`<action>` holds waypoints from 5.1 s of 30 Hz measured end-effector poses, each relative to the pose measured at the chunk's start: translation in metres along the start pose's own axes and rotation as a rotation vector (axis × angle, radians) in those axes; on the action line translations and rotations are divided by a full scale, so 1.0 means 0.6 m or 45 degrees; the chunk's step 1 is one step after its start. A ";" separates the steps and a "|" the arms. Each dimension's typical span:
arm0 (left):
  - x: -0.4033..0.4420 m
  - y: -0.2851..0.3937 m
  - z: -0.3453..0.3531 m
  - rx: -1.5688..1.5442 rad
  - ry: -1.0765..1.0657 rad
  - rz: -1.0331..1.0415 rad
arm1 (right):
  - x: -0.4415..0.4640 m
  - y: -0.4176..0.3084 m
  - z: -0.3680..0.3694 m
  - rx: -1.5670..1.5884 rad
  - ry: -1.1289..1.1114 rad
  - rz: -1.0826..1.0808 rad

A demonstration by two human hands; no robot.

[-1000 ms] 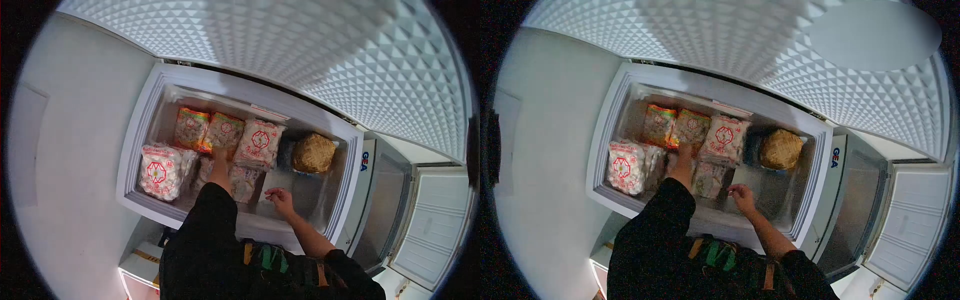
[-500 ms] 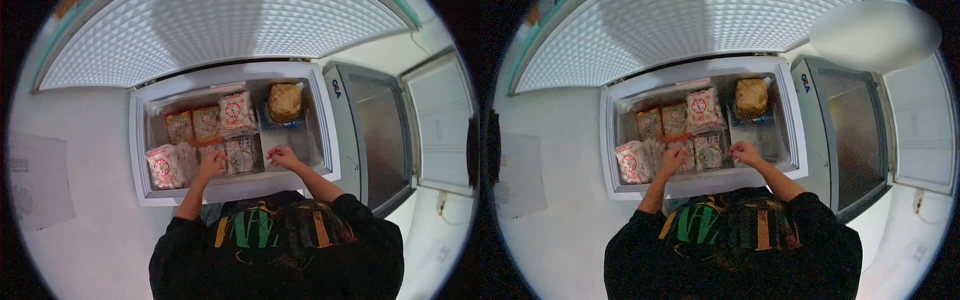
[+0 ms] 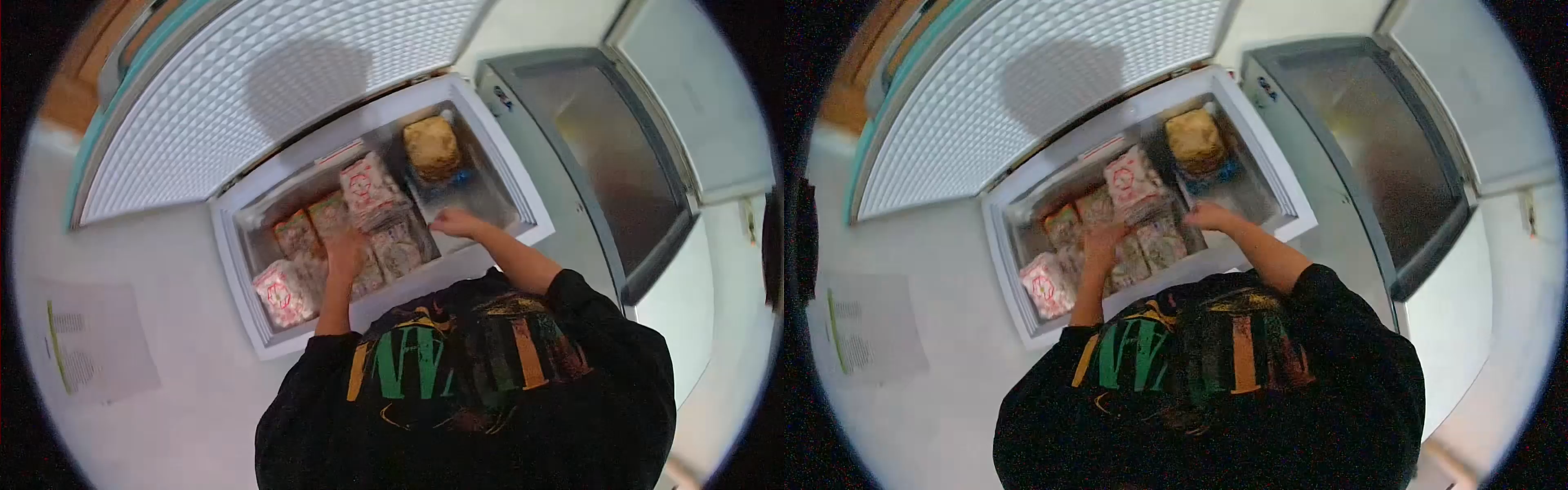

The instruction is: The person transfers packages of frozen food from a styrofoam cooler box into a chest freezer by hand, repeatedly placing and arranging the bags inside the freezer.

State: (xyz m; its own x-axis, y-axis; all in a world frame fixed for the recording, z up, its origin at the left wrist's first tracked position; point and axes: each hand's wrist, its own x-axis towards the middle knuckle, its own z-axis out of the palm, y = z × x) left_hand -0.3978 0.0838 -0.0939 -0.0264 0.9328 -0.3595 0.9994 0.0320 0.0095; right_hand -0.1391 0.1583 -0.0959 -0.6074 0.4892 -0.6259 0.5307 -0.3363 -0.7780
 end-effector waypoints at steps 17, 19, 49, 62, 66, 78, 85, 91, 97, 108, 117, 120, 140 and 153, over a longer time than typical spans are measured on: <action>0.148 0.070 -0.140 -1.289 -0.662 0.591 | -0.138 0.032 -0.047 0.944 0.220 -0.488; 0.115 0.117 -0.213 -1.554 -0.670 0.676 | -0.188 -0.020 -0.039 1.063 0.255 -0.586; -0.248 1.084 0.322 0.730 -1.361 2.118 | -0.448 0.760 0.260 1.939 2.225 0.097; -0.227 1.198 0.711 0.524 -1.563 1.315 | -0.447 0.982 0.368 1.683 2.588 1.143; -0.218 1.207 0.839 0.272 -1.645 1.183 | -0.427 1.063 0.372 1.339 2.269 1.365; -0.255 1.218 1.033 0.040 -1.636 0.723 | -0.354 1.212 0.336 0.832 1.441 1.546; -0.218 1.198 1.096 -0.221 -2.065 0.454 | -0.328 1.204 0.319 0.891 1.360 1.592; -0.264 1.207 1.095 -0.373 -2.071 0.129 | -0.359 1.219 0.316 1.042 1.731 1.641; -0.257 1.203 1.106 -0.607 -2.114 0.269 | -0.381 1.220 0.303 2.011 2.443 1.534; -0.269 1.167 0.951 -0.518 -1.705 0.818 | -0.382 1.182 0.348 3.509 2.415 -0.303; -0.237 1.117 0.804 -0.408 -1.891 0.705 | -0.306 1.138 0.392 3.466 1.924 -0.875; -0.265 1.102 0.729 -0.401 -2.034 0.662 | -0.348 1.072 0.366 3.342 2.421 -1.736; -0.427 1.082 0.393 -0.072 -2.365 0.489 | -0.551 0.689 0.343 2.435 3.884 -0.557; -0.276 1.059 0.107 0.578 -1.792 1.809 | -0.736 0.526 0.287 2.087 2.988 -0.975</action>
State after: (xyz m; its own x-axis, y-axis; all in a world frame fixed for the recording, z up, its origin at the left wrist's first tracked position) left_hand 0.2432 -0.0735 -0.0882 0.4194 -0.6504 -0.6332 0.2388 -0.5940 0.7682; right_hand 0.1949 -0.3028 -0.0747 0.9168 -0.1201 -0.3810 -0.2356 0.6077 -0.7584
